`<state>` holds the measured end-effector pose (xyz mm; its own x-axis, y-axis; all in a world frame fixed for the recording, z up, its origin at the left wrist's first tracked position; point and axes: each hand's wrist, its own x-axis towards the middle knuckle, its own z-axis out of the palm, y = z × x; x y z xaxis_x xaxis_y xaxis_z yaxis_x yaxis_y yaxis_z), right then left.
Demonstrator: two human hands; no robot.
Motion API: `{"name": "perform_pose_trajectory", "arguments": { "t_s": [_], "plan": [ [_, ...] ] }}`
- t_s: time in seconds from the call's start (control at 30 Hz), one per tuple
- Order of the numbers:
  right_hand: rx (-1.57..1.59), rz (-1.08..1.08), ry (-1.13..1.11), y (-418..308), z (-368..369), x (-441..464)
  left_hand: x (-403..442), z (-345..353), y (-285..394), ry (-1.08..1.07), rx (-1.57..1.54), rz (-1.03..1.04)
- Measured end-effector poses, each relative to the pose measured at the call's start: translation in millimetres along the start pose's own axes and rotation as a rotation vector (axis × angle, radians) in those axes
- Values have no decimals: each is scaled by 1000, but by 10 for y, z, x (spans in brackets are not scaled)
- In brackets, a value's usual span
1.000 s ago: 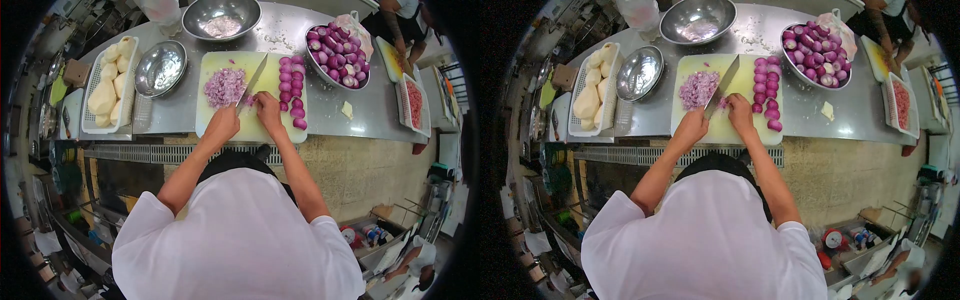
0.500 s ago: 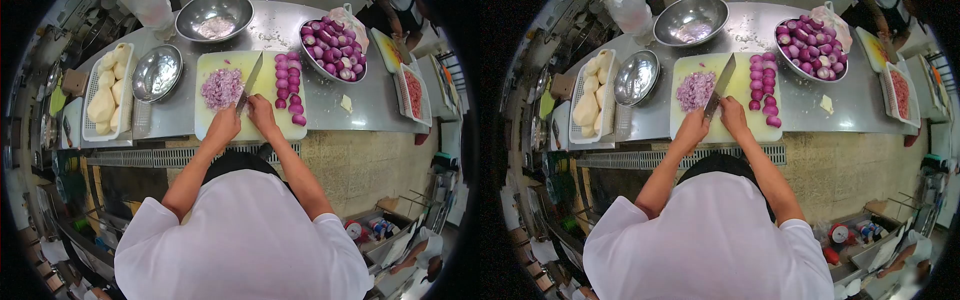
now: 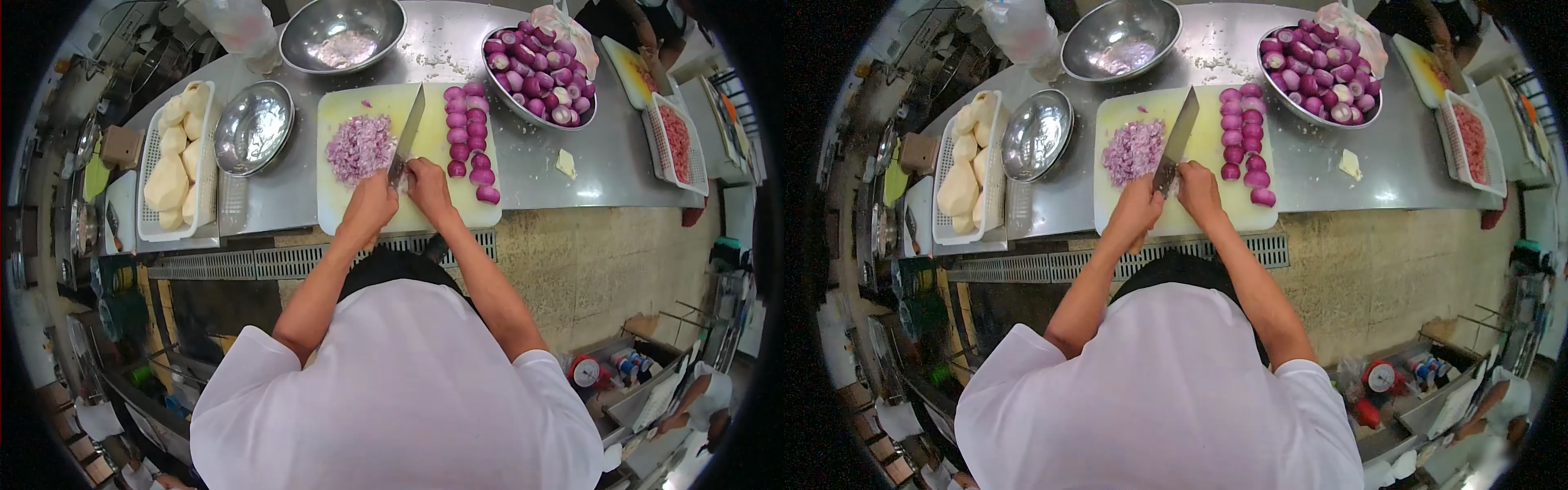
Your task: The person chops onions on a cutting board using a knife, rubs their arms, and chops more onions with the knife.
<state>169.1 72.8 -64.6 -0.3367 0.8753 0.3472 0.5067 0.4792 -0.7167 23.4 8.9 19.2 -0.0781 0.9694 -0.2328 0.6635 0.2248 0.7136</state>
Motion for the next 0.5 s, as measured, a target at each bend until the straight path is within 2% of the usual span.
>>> {"name": "perform_pose_trajectory", "arguments": {
  "t_s": [0.1, 0.23, 0.37, 0.47, 0.5],
  "plan": [
    [15, -2, 9, 26, 7, -5, 100, 196, -52, 41, 27, 25],
    [-8, -24, -3, 101, -152, 38, 259, -45, 105, 15, 24, -5],
    [-40, 87, 208, 188, -640, -52, -106, 28, 80, 2, -140, -31],
    [-137, 153, 177, 223, -858, -92, -185, 266, -183, 31, -197, 57],
    [-161, 153, 155, 270, -856, -121, -224, 179, -175, -15, -290, -49]
  ]
}}
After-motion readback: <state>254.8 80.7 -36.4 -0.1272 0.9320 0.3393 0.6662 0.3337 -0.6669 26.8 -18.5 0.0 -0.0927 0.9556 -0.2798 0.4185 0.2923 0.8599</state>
